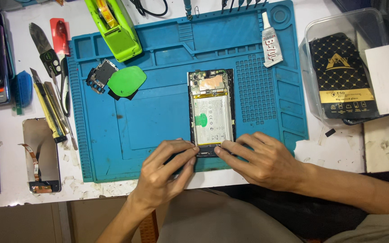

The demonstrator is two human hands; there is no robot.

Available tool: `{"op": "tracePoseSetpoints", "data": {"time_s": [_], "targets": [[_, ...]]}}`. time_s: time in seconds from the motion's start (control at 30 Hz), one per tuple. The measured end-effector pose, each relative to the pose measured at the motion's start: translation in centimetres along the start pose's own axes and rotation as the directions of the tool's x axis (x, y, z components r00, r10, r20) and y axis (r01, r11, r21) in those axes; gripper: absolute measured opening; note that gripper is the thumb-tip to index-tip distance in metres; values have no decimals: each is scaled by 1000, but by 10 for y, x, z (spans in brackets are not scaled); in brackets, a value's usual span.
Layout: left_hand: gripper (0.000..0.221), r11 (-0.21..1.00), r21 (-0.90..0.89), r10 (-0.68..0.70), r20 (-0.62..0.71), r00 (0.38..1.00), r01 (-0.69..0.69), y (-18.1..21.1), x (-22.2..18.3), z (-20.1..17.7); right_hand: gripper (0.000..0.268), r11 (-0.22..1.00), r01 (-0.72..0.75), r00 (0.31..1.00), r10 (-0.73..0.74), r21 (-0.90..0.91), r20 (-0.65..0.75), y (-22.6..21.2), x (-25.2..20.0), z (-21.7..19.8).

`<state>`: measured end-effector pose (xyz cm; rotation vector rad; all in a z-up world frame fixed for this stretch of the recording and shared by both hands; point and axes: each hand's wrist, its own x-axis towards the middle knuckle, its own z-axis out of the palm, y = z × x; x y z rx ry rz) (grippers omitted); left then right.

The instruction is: The person handles a disassembled smartphone, aligning the battery and internal components. They place a black back cover over the device, then remove it and continue adjusting the internal parts on a blue work mat.

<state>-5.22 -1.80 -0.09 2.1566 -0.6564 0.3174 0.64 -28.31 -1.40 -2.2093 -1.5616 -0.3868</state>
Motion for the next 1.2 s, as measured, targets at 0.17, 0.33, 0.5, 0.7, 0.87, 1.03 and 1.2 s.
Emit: {"op": "tracePoseSetpoints", "data": {"time_s": [0.17, 0.33, 0.5, 0.7, 0.87, 1.03, 1.2], "targets": [[21, 987, 137, 70, 61, 996, -78, 1, -1, 2, 24, 998, -25, 999, 24, 53, 28, 2, -1, 0], [18, 947, 271, 147, 103, 984, -170, -1, 0, 3, 35, 983, -70, 996, 61, 172, 59, 7, -5, 3], [25, 991, 125, 34, 65, 997, -42, -5, -8, 2, 31, 938, -55, 998, 58, 342, 1, 18, -1, -1], [24, 1000, 28, -4, -7, 1000, 4, -6, -13, 1, 19, 897, -140, 988, 157, 420, -6, 19, -2, -5], [32, 976, 181, 106, 103, 989, -124, -8, -15, 4, 11, 891, -99, 991, 130, 444, -41, 19, 4, -9], [30, 959, 230, 143, 126, 982, -169, -5, -9, 4, 12, 897, -81, 994, 106, 434, -35, 22, 0, -8], [28, 910, 348, 164, 200, 966, -227, -3, -13, 7, 8, 944, 1, 997, 24, 330, -71, 18, -4, -3]]}}
